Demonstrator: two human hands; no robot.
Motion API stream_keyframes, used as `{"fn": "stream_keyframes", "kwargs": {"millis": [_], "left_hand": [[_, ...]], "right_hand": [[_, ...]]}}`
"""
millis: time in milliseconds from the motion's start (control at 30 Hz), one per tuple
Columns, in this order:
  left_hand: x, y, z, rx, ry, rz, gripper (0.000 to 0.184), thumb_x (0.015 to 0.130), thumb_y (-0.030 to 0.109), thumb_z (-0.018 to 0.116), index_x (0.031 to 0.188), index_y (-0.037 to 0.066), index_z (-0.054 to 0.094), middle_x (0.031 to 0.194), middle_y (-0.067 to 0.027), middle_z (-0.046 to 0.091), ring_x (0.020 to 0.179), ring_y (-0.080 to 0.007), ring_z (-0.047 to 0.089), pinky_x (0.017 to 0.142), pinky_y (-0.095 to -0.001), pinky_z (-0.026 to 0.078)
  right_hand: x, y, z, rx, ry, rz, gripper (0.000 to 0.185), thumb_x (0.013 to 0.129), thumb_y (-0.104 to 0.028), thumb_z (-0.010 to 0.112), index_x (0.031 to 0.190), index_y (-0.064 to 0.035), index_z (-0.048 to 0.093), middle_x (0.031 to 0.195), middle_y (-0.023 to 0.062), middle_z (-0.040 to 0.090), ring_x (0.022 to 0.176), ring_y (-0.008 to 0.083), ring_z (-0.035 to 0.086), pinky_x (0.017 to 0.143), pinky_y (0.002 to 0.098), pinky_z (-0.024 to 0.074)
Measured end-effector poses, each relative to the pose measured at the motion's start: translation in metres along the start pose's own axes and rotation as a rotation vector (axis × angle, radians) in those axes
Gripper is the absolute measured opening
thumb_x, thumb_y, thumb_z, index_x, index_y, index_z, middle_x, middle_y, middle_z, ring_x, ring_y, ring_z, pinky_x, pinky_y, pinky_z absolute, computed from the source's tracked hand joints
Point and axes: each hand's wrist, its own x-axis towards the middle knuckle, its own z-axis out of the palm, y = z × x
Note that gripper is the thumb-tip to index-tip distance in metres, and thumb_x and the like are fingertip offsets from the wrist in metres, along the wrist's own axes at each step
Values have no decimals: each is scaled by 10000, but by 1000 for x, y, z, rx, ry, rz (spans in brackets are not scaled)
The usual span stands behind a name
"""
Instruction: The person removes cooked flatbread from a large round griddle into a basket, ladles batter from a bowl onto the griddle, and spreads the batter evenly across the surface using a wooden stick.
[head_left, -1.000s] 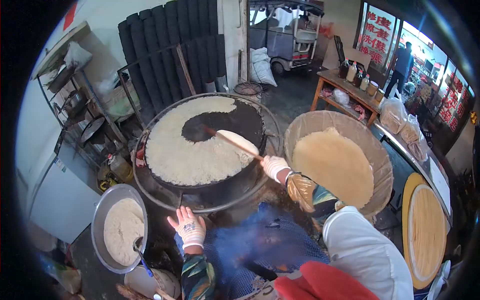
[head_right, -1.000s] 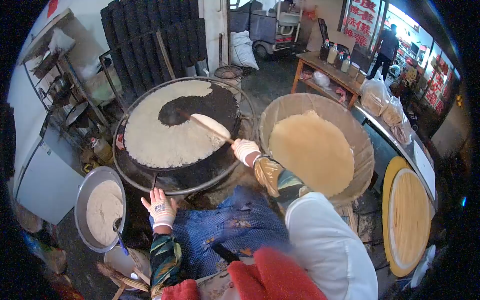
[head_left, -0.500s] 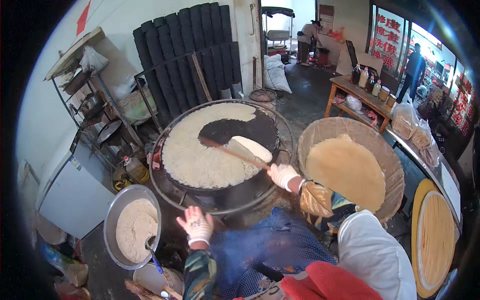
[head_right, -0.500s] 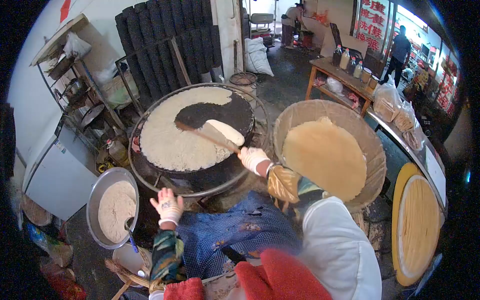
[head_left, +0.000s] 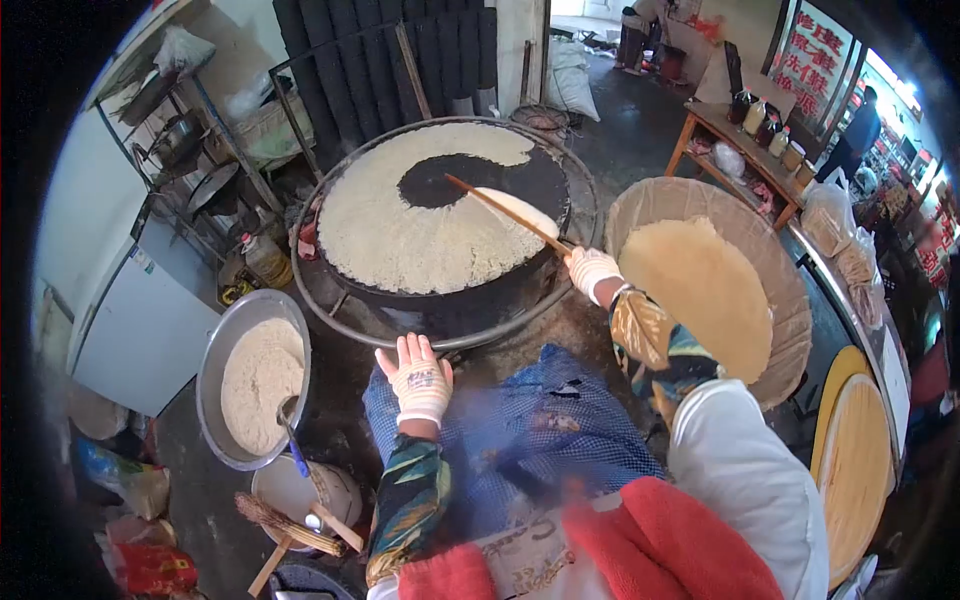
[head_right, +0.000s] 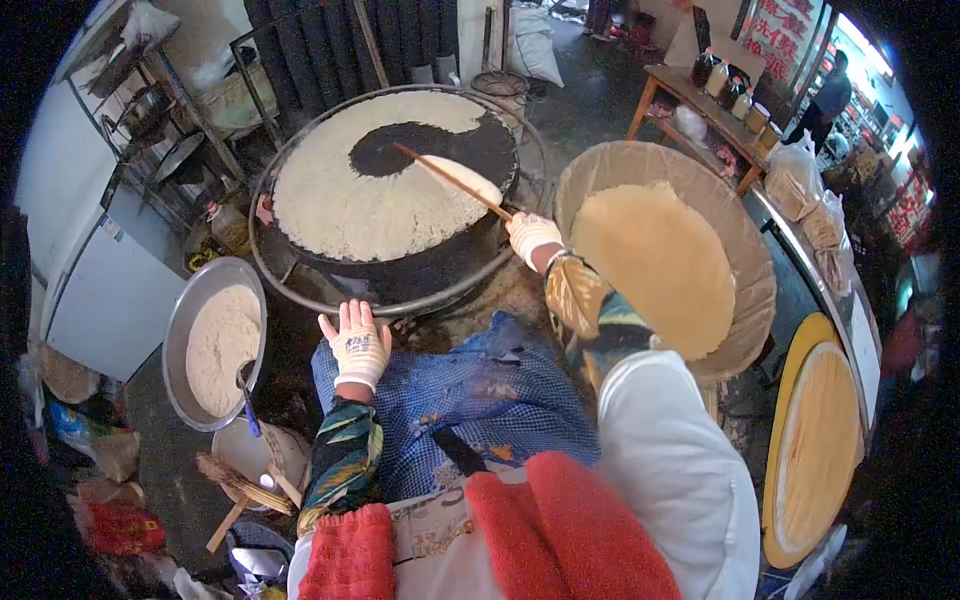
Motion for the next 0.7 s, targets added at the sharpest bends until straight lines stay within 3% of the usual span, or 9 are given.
{"fn": "stream_keyframes", "kwargs": {"millis": [100, 200, 267, 400, 533, 600, 633, 667, 700], "left_hand": [[-1, -6, -2, 19, -7, -14, 583, 793, 354, 562, 1249, -5, 518, 1341, -171, 476, 1299, -328, 383, 1076, -652, 84], [2, -7, -10, 19, -86, -93, 588, 817, 344, 550, 1299, 14, 472, 1375, -162, 449, 1320, -327, 358, 1085, -639, 66], [2, -14, -3, 37, -53, -86, 581, 821, 347, 550, 1295, 18, 477, 1374, -158, 454, 1317, -325, 364, 1086, -637, 68], [1, -26, 0, 25, 3, -87, 588, 780, 333, 579, 1261, 1, 513, 1341, -162, 485, 1292, -332, 399, 1075, -653, 82], [0, -38, 12, 24, 61, -128, 586, 775, 305, 587, 1274, 12, 493, 1366, -159, 456, 1305, -325, 379, 1071, -661, 79], [4, -45, 10, 41, 23, -172, 578, 781, 301, 580, 1286, 34, 491, 1383, -137, 445, 1310, -313, 372, 1074, -653, 91], [5, -50, 17, 70, 19, -192, 573, 786, 305, 573, 1294, 53, 490, 1384, -121, 446, 1312, -301, 367, 1073, -650, 102], [7, -53, 17, 75, 20, -211, 573, 786, 305, 573, 1294, 53, 490, 1384, -121, 446, 1312, -301, 367, 1073, -650, 102], [7, -57, 16, 71, 7, -221, 572, 786, 312, 571, 1290, 52, 495, 1380, -123, 451, 1312, -301, 367, 1071, -653, 103]], "right_hand": [[-9, -26, -5, 71, 42, -45, 390, 941, -354, 417, 984, -40, 645, 940, 207, 670, 875, 350, 654, 758, 455, 509], [-14, -23, 22, -56, -45, -267, 400, 941, -357, 416, 969, -5, 604, 871, 242, 662, 811, 361, 660, 711, 456, 518], [7, -10, 15, 30, 24, -44, 368, 937, -342, 438, 916, -35, 639, 852, 193, 678, 793, 335, 667, 701, 450, 519], [19, -12, -1, 9, 90, -98, 355, 944, -341, 435, 921, -48, 635, 825, 186, 676, 783, 339, 664, 703, 445, 520], [-32, -23, 4, -101, 34, -415, 375, 942, -346, 407, 976, -17, 584, 791, 209, 657, 777, 362, 651, 741, 465, 511], [-14, -3, 19, -86, -128, -109, 381, 951, -335, 393, 967, -11, 593, 843, 219, 664, 817, 361, 653, 760, 460, 509], [8, 26, 36, -133, -34, -218, 395, 951, -339, 394, 955, -7, 608, 887, 230, 665, 851, 363, 653, 773, 463, 507], [0, 20, 16, -32, 74, -51, 392, 949, -351, 404, 934, -16, 607, 875, 222, 666, 830, 371, 651, 759, 472, 502], [-6, 10, 2, -23, 56, -70, 384, 947, -356, 409, 946, -23, 601, 877, 224, 664, 835, 371, 649, 760, 474, 498]]}}
